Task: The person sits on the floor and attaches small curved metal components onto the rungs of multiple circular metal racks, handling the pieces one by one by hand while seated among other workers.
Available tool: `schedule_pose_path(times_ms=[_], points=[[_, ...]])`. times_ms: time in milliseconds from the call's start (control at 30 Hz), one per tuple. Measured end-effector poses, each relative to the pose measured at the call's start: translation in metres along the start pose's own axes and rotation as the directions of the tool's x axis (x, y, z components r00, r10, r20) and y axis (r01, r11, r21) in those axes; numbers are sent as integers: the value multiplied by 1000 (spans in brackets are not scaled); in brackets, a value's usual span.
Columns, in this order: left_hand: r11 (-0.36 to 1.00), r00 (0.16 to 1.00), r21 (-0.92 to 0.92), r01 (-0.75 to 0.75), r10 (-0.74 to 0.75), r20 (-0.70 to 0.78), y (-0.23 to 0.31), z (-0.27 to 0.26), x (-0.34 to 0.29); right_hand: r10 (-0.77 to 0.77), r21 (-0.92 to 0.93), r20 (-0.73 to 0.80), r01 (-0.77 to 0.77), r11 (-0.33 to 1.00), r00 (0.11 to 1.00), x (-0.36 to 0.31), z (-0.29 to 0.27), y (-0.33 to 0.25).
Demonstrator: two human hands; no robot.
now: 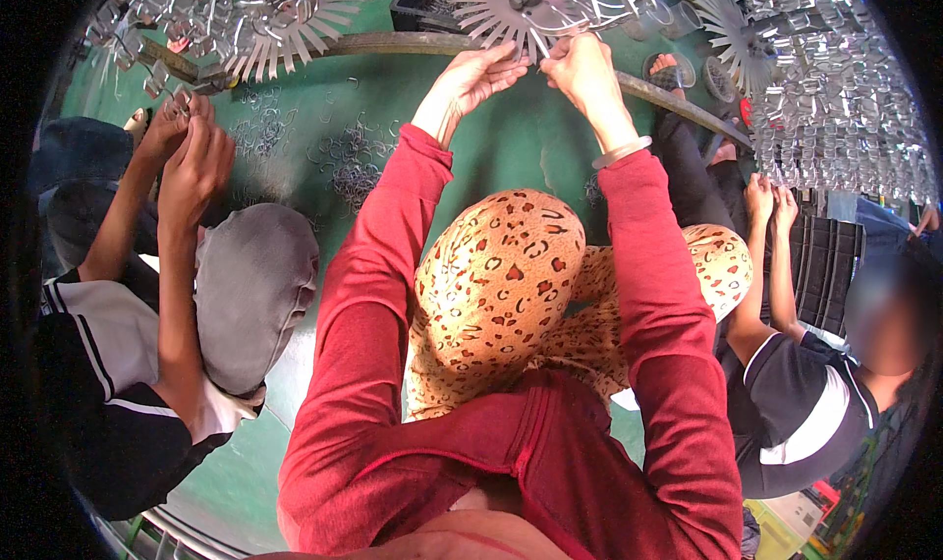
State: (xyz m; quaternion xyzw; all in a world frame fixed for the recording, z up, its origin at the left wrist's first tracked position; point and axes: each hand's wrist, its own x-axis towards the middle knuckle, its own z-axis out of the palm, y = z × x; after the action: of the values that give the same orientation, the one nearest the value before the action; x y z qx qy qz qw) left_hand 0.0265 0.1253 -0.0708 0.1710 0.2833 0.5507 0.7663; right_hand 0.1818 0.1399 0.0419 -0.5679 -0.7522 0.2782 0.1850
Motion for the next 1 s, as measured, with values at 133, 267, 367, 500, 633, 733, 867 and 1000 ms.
schedule_pose_path(times_ms=[133, 267, 367, 500, 633, 733, 867, 1000], points=[[1000, 1000, 19, -14, 14, -7, -2, -3, 9, 9, -8, 6, -9, 1000, 1000, 7, 0, 2], [992, 994, 116, 55, -43, -102, 1, 12, -2, 3, -2, -11, -4, 1000, 1000, 10, 0, 6], [983, 992, 178, 41, -20, -122, -1, 15, -5, -8, -11, 10, 8, 1000, 1000, 7, -1, 4], [989, 993, 150, -1, 19, -119, -4, 9, 1, 3, 14, 3, -3, 1000, 1000, 8, 4, 6], [990, 985, 140, -11, 34, -168, -10, 23, -3, 31, 53, -16, -30, 998, 999, -3, -4, 7], [994, 986, 107, 7, 10, -164, -11, 26, -3, 1, -38, -13, -2, 999, 1000, 1, -4, 11], [998, 987, 62, 8, 2, -159, -14, 26, -3, -66, -94, -69, 60, 994, 995, 3, 2, 19], [999, 988, 53, 14, -6, -153, -14, 27, -6, -110, -137, -112, 94, 986, 988, 6, 6, 24]])
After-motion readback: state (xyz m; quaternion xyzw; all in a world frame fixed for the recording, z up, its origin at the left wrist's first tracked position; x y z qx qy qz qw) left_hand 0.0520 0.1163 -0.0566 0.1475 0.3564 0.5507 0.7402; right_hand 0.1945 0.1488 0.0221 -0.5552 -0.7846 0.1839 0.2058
